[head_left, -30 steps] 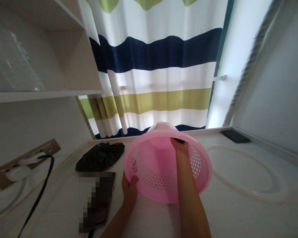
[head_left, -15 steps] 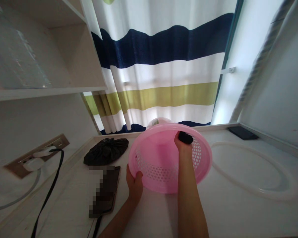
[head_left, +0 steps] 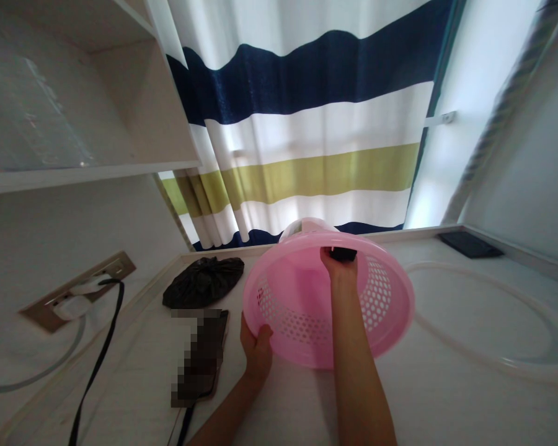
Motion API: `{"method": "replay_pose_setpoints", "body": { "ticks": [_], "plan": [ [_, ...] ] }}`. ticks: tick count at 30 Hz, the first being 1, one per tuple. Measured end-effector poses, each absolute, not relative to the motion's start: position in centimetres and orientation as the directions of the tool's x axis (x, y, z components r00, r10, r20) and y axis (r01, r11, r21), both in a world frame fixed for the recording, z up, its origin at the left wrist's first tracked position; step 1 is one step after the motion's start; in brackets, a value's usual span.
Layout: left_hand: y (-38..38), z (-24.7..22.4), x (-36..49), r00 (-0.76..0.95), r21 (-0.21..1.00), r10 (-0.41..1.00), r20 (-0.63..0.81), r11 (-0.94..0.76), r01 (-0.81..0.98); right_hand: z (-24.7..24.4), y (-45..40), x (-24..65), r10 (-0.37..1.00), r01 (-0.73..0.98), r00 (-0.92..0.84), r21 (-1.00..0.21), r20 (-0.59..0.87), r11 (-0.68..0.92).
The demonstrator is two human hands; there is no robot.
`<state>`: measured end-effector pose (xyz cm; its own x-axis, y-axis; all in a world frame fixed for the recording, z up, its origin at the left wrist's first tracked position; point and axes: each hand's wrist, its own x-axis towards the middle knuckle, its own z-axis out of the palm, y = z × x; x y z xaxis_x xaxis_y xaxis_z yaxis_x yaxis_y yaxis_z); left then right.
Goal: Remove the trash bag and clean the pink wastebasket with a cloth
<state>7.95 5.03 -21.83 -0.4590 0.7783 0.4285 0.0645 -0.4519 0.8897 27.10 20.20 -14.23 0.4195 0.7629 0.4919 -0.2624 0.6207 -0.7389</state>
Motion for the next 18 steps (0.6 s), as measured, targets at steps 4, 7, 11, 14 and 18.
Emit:
{"method": "replay_pose_setpoints", "body": {
  "ticks": [4, 7, 11, 14, 18],
  "plan": [
    [4.9, -21.9, 8.2, -0.463, 0.884, 0.767, 0.444, -0.459, 0.086, -12.1, 18.5, 25.7, 0.920, -0.743, 0.337, -0.544, 0.201, 0.390],
    [4.9, -22.1, 8.3, -0.457, 0.872, 0.757, 0.467, -0.480, 0.095, -10.6, 17.4, 25.0, 0.953, -0.898, 0.234, -0.333, 0.192, 0.287],
    [4.9, -22.3, 8.4, -0.449, 0.858, 0.749, 0.487, -0.506, 0.087, -9.4, 16.9, 24.1, 0.961, -0.958, 0.211, -0.156, 0.177, 0.240],
    [5.0, -22.4, 8.4, -0.439, 0.859, 0.762, 0.477, -0.510, 0.049, -9.4, 17.3, 23.0, 0.957, -0.942, 0.228, -0.207, 0.178, 0.263],
    [4.9, -22.7, 8.4, -0.462, 0.888, 0.778, 0.426, -0.458, 0.048, -10.4, 18.1, 20.0, 0.932, -0.839, 0.278, -0.413, 0.233, 0.353]
  ]
}}
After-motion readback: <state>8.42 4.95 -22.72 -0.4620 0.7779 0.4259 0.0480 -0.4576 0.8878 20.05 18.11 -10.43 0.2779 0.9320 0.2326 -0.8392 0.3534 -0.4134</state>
